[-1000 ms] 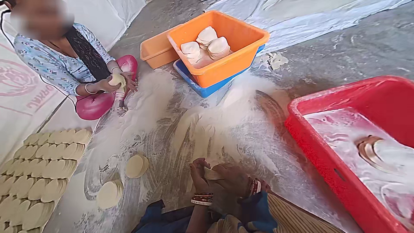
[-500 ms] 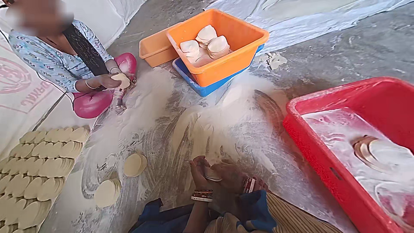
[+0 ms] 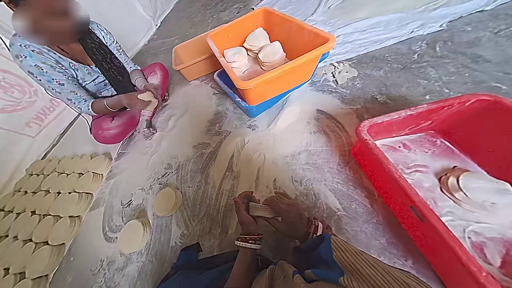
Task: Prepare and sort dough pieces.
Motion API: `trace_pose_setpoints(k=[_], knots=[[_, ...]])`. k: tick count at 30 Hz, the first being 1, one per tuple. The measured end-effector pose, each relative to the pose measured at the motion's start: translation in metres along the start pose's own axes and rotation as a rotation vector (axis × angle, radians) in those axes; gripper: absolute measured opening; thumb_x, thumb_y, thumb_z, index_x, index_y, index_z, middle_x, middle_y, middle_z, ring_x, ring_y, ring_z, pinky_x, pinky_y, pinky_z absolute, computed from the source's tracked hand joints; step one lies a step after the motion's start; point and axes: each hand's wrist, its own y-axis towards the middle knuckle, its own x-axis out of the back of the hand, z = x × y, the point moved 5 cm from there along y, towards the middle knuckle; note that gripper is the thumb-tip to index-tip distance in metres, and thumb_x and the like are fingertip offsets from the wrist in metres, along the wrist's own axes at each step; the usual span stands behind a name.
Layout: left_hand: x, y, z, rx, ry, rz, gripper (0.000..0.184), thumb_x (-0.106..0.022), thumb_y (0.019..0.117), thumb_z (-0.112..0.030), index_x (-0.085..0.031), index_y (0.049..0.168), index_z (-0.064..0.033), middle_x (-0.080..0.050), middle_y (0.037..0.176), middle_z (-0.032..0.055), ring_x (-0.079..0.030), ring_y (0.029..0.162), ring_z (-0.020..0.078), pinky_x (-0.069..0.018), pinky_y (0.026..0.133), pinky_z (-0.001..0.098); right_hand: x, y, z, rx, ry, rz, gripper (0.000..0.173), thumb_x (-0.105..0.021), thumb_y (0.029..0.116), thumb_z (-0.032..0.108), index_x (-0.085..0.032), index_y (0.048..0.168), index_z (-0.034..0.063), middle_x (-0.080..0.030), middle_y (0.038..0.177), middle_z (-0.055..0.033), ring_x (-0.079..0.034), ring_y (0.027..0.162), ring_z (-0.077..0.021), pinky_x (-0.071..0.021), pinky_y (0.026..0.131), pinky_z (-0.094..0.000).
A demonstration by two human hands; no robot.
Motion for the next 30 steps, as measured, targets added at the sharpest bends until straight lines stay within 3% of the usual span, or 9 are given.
trace_pose_setpoints(k=[3, 7, 10, 13, 17, 21, 23, 27, 30], knots=[[-0.002, 0.001, 0.002, -0.007, 0.049, -0.029, 0.067, 0.001, 0.1064, -0.04, -0.057, 0.096, -0.008, -0.061, 0.063, -0.0075, -0.062, 0.06, 0.0041, -0.0551, 0.064, 0.0213, -0.022, -0.006, -0.012, -0.012, -0.033, 0.237, 0.032, -0.075, 0.0878, 0.031, -0.072, 0.107, 0.0052, -0.075, 0.09, -0.0127, -0.075, 0.087, -0.0332, -0.0502, 0.1, -0.061], [0.002, 0.0, -0.001, -0.006, 0.046, -0.004, 0.069, 0.002, 0.1042, -0.046, -0.057, 0.097, -0.0101, -0.062, 0.064, -0.008, -0.064, 0.062, 0.0052, -0.0574, 0.069, 0.0253, -0.041, -0.04, -0.033, -0.106, -0.151, 0.272, 0.033, -0.075, 0.0851, 0.04, -0.071, 0.107, 0.0157, -0.075, 0.099, -0.0003, -0.073, 0.1, -0.0174, -0.0496, 0.107, -0.0415], [0.0, 0.001, 0.004, 0.036, 0.033, -0.023, 0.069, 0.0, 0.1068, -0.045, -0.057, 0.098, -0.0072, -0.061, 0.064, -0.0068, -0.061, 0.059, 0.0022, -0.0536, 0.062, 0.0188, -0.118, -0.123, -0.111, 0.091, -0.206, -0.149, 0.053, -0.061, 0.0898, 0.064, -0.071, 0.117, 0.0193, -0.072, 0.106, 0.0019, -0.066, 0.106, -0.0134, -0.0451, 0.108, -0.0359], [-0.001, 0.004, 0.0, 0.106, 0.094, -0.033, 0.072, 0.0, 0.1085, -0.045, -0.057, 0.104, -0.0022, -0.061, 0.063, -0.0044, -0.06, 0.057, 0.0043, -0.0529, 0.06, 0.02, -0.043, -0.039, -0.041, -0.092, -0.103, 0.271, 0.029, -0.071, 0.0913, 0.031, -0.07, 0.113, 0.0116, -0.075, 0.097, -0.0092, -0.075, 0.084, -0.0268, -0.0618, 0.073, -0.0469], [0.001, 0.003, -0.032, 0.16, 0.154, 0.247, 0.083, 0.008, 0.1037, -0.045, -0.057, 0.118, 0.0048, -0.071, 0.08, 0.0014, -0.068, 0.076, 0.0116, -0.0562, 0.076, 0.0297, 0.031, 0.021, 0.019, -0.258, 0.373, 0.234, 0.035, -0.077, 0.0868, 0.018, -0.071, 0.113, -0.0055, -0.075, 0.098, -0.0232, -0.075, 0.085, -0.0382, -0.0595, 0.076, -0.0561], [0.001, -0.018, -0.034, 0.345, -0.024, 0.354, 0.045, -0.032, 0.1032, -0.042, -0.061, 0.115, -0.0102, -0.074, 0.097, -0.0025, -0.07, 0.091, 0.0082, -0.0581, 0.081, 0.0296, 0.027, 0.024, -0.006, -0.625, 0.658, 0.068, 0.038, -0.073, 0.0803, 0.019, -0.068, 0.113, -0.0015, -0.073, 0.094, -0.0054, -0.07, 0.082, -0.0059, -0.0585, 0.077, -0.0263], [0.002, -0.021, -0.029, 0.397, 0.041, 0.367, 0.047, -0.06, 0.0908, -0.021, -0.047, 0.134, -0.008, -0.069, 0.107, 0.0015, -0.07, 0.094, 0.0118, -0.0592, 0.081, 0.0329, 0.019, 0.023, -0.02, -0.795, 0.712, 0.07, 0.035, -0.074, 0.0818, 0.012, -0.066, 0.112, -0.0027, -0.071, 0.092, -0.0056, -0.068, 0.08, -0.006, -0.057, 0.076, -0.0262], [0.01, -0.016, -0.024, 0.435, 0.257, 0.344, 0.062, -0.065, 0.0885, 0.0, -0.039, 0.144, -0.0008, -0.065, 0.115, 0.0111, -0.068, 0.094, 0.0162, -0.0589, 0.081, 0.0361, 0.0, 0.014, -0.023, -0.904, 0.736, 0.143, 0.037, -0.074, 0.0843, 0.012, -0.064, 0.117, -0.0021, -0.071, 0.094, -0.008, -0.069, 0.081, -0.0096, -0.0578, 0.076, -0.029], [0.023, -0.005, -0.043, 0.402, 0.249, 0.287, 0.053, -0.062, 0.0901, 0.002, -0.043, 0.14, 0.0017, -0.067, 0.109, 0.0097, -0.068, 0.091, 0.0149, -0.0587, 0.082, 0.0348, 0.006, 0.017, -0.022, -0.85, 0.721, 0.187, 0.047, -0.065, 0.0923, 0.013, -0.055, 0.133, -0.0073, -0.067, 0.121, -0.022, -0.068, 0.103, -0.0262, -0.0566, 0.089, -0.0427]])
